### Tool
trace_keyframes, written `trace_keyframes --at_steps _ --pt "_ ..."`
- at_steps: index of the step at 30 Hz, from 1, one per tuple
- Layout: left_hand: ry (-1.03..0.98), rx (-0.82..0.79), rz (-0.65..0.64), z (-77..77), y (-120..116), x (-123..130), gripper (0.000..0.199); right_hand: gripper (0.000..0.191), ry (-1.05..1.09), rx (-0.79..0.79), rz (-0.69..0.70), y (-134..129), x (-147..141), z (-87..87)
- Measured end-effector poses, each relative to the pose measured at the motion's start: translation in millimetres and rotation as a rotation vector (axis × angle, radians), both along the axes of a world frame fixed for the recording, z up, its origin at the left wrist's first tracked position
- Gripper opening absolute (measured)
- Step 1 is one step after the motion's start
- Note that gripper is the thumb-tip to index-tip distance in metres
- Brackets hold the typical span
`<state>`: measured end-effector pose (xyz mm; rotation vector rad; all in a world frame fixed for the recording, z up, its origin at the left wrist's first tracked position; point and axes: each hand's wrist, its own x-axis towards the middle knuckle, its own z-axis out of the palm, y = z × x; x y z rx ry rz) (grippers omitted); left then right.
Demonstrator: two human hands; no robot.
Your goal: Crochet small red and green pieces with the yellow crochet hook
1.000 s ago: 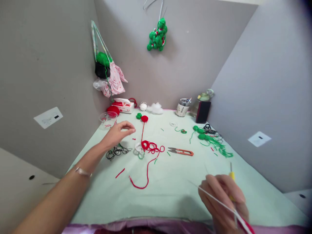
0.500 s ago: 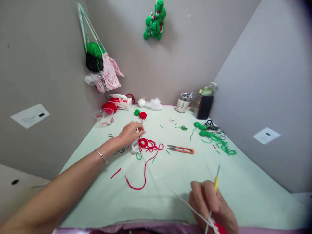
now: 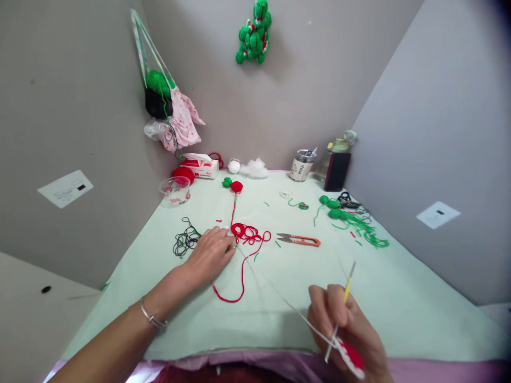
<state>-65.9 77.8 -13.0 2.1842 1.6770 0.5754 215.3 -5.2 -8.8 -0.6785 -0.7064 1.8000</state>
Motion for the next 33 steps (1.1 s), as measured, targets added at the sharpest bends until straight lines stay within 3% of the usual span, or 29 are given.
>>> trace_keyframes --at_steps 2,7,8,11,14,18,21,23,33 --pt "-0.038 -0.004 0.031 12.5 2.0 -16.5 0.018 0.032 0.021 0.014 0.025 -0.1 -0.1 -0.2" --pt "-0.223 0.072 0.195 66.5 -15.5 -82.9 0.019 0.023 0.042 0.107 0.058 6.8 10.9 -15.0" --pt "-0.391 0.127 0.280 74.6 -21.0 -92.2 0.017 0.023 0.036 0.108 0.057 8.3 13.1 -17.7" --pt "-0.679 0.223 0.363 85.5 -35.5 -99.3 0.020 0.027 0.007 0.087 0.043 10.4 16.1 -20.9" --pt "-1.088 0.207 0.358 77.4 -50.2 -74.5 0.020 0.029 0.003 0.101 0.067 10.6 11.0 -17.4" --pt "-1.301 -0.035 0.338 48.5 -77.2 -13.6 0.019 0.030 -0.008 0.097 0.141 12.4 -10.0 -10.7" --pt "-1.291 -0.146 0.266 25.9 -93.0 24.2 0.020 0.029 -0.025 0.016 0.259 13.7 -30.2 -6.9" --pt "-1.268 -0.196 0.233 16.2 -96.9 38.1 0.020 0.029 -0.091 -0.025 0.257 13.8 -41.5 -4.6" --pt "-1.053 -0.008 0.154 4.7 -91.6 51.1 0.015 0.035 -0.295 -0.004 0.244 11.4 -69.9 -3.8"
